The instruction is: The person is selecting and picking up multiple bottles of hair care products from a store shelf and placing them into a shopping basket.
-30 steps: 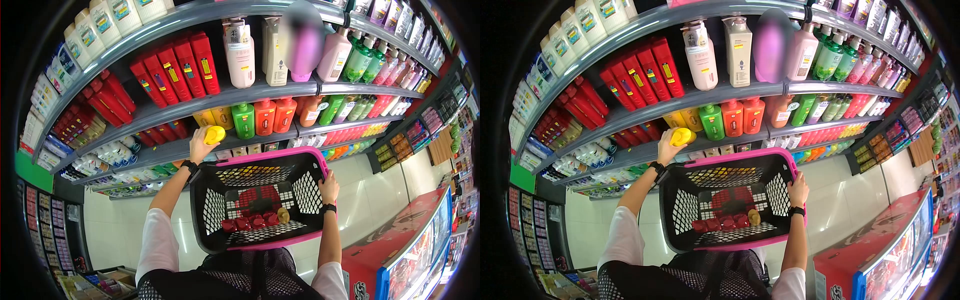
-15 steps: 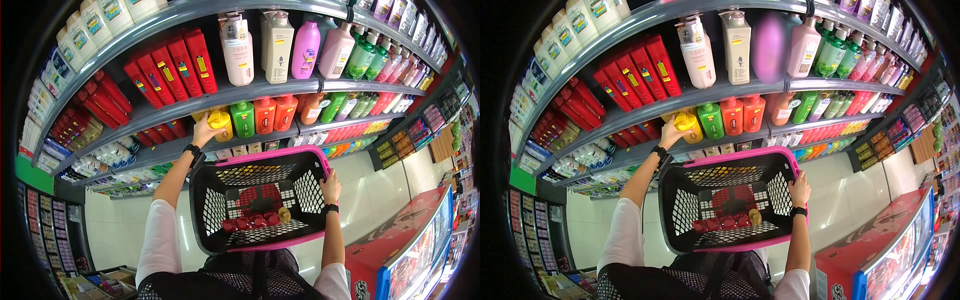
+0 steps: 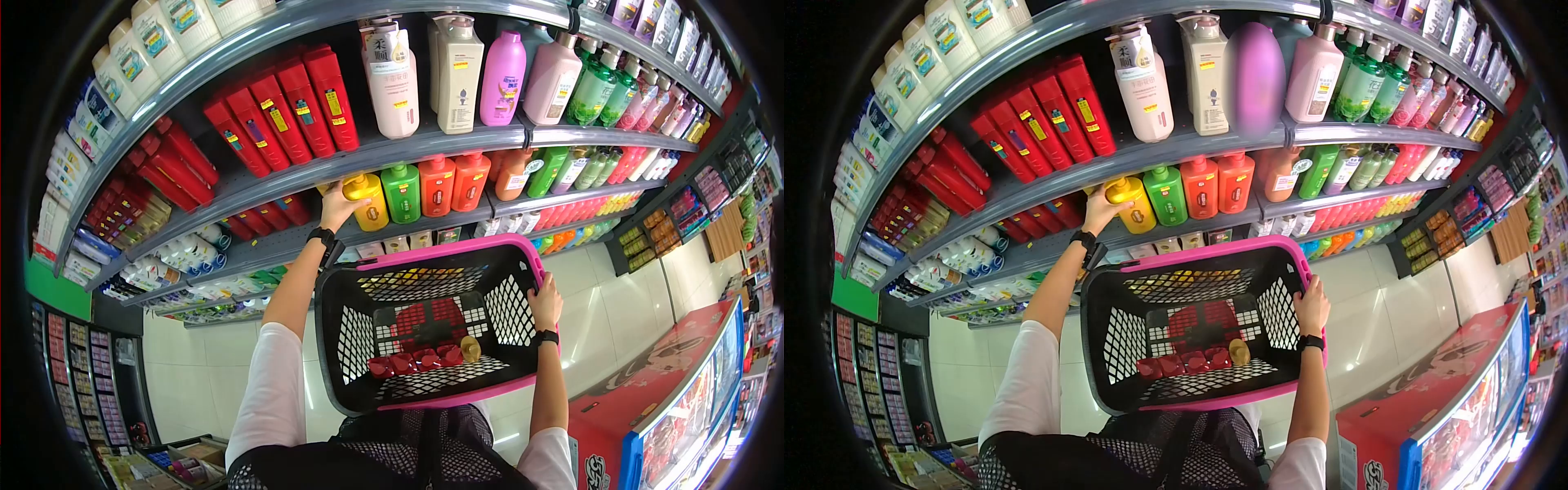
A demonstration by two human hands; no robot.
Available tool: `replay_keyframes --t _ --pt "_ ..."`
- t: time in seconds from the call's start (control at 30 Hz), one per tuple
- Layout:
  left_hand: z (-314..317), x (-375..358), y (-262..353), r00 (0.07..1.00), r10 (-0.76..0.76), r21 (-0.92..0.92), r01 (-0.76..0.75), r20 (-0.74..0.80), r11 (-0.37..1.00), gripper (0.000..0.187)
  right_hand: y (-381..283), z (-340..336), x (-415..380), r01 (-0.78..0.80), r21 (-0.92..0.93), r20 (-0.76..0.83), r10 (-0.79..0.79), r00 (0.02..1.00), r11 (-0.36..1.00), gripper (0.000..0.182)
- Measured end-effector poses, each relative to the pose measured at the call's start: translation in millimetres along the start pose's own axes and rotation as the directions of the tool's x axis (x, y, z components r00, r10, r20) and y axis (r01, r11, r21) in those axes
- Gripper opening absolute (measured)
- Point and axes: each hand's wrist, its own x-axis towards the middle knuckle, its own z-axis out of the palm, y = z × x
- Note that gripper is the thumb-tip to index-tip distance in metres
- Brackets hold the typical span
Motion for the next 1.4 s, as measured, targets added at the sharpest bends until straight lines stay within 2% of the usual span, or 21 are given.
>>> replay_keyframes --t 0.1,0.5,0.6,0.67,0.9,1.0,1.07,1.1,1.17,1.23,1.3,1.37,1.4 --pt "0.1 3.2 1.1 0.999 0.015 -0.044 -0.013 0.034 0.999 0.077 1.2 -0.4 -2.1 -0.007 -0.005 -0.012 0.007 1.000 1.000 0.039" --pt "7.5 5.9 -2.8 1.000 -0.023 0.010 0.023 0.013 1.000 0.073 2.7 1.7 0.8 -0.027 0.034 0.015 0.027 1.000 0.999 0.040" --pt "9.5 4.2 0.1 1.000 -0.016 -0.017 0.015 -0.010 1.000 0.077 3.0 0.4 0.1 -0.029 0.048 0.018 0.028 0.999 0.998 0.042" --pt "9.7 2.9 -0.8 0.993 0.012 -0.165 -0.031 -0.116 0.986 0.078 0.2 0.6 1.9 -0.027 0.038 0.017 0.026 1.000 0.999 0.042" --pt "18.8 -1.6 -6.9 0.993 -0.087 -0.223 0.067 -0.081 0.972 0.075 2.8 -9.2 10.5 -0.038 0.039 0.033 0.037 0.999 0.999 0.043" --pt "27.1 -8.2 -26.3 0.990 -0.141 -0.326 0.123 -0.031 0.937 0.072 1.8 -10.3 12.5 -0.024 0.020 0.023 0.024 0.999 1.000 0.043" --pt "36.2 -14.4 -59.5 0.981 -0.138 -0.273 0.172 0.138 0.947 0.072 -1.1 -6.6 11.7 -0.019 0.010 0.021 0.019 1.000 1.000 0.044" --pt "33.9 -20.1 -55.0 0.982 -0.137 -0.276 0.169 0.134 0.946 0.072 -1.5 -4.1 9.6 -0.029 -0.001 0.030 0.029 0.999 1.000 0.045" --pt "24.2 -39.5 -44.0 0.955 -0.215 -0.057 0.231 0.203 0.971 0.073 -1.3 0.5 5.2 -0.037 0.007 0.039 0.037 0.999 0.999 0.043" --pt "12.9 -58.4 -50.2 0.947 -0.239 -0.073 0.260 0.214 0.963 0.072 -1.4 2.7 3.5 -0.011 0.019 0.021 0.010 1.000 1.000 0.043" --pt "1.6 -70.6 -56.0 0.887 -0.254 -0.124 0.322 0.385 0.939 0.067 0.3 4.7 3.1 0.006 0.038 0.004 -0.006 1.000 0.999 0.042" --pt "-18.0 -84.3 -51.6 0.820 -0.209 -0.105 0.310 0.532 0.945 0.056 0.1 4.5 4.8 -0.016 0.055 -0.003 0.016 1.000 0.998 0.041" --pt "-35.5 -99.6 -31.5 0.788 -0.199 -0.114 0.321 0.583 0.940 0.055 -0.2 3.8 3.6 -0.020 0.066 0.009 0.019 1.000 0.998 0.042"
